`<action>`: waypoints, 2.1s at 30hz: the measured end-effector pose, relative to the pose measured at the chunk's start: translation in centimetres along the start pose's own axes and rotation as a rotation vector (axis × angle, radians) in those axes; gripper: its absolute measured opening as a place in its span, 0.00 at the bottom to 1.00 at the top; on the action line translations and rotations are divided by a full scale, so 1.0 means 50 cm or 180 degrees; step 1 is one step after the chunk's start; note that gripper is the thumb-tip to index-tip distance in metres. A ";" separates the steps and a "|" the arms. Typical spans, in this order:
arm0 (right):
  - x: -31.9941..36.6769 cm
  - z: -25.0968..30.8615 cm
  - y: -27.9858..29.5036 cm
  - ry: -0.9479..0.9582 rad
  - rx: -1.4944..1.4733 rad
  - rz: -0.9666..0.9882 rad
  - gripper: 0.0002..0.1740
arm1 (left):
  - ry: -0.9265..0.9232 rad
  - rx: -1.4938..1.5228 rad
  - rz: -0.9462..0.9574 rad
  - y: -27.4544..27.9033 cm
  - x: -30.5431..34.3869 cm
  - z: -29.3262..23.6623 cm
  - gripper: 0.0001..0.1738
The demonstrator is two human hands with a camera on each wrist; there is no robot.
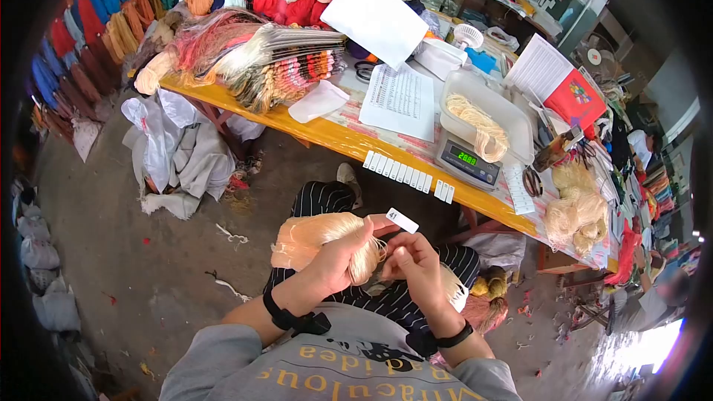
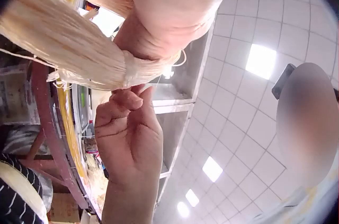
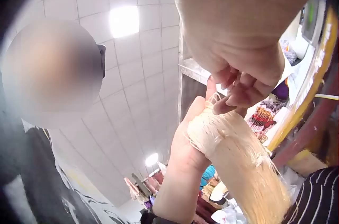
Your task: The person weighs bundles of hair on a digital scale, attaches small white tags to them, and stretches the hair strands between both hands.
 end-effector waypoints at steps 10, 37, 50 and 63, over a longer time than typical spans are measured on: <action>-0.003 0.002 -0.010 0.0022 0.0027 0.0043 0.09 | -0.0035 -0.0048 0.0037 -0.001 0.004 -0.006 0.28; -0.299 0.268 0.364 0.1026 0.4854 -0.1026 0.30 | 0.0778 -0.0252 0.1011 -0.072 0.110 -0.040 0.24; 0.100 0.079 0.018 0.0314 0.4616 0.1149 0.09 | 0.0626 -0.1915 0.0081 -0.034 0.053 -0.016 0.09; 0.116 0.035 0.051 -0.1976 0.1585 0.0877 0.12 | 0.0909 -0.2949 0.1332 -0.095 0.062 0.067 0.09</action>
Point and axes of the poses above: each hand's wrist, its own x-axis away from the middle knuckle, its own y-axis out of the back of the hand, z = x × y, the point moved 8 cm from there along -x, towards the middle knuckle, and after that the axes turned 12 degrees about -x, right-handed, at the moved point
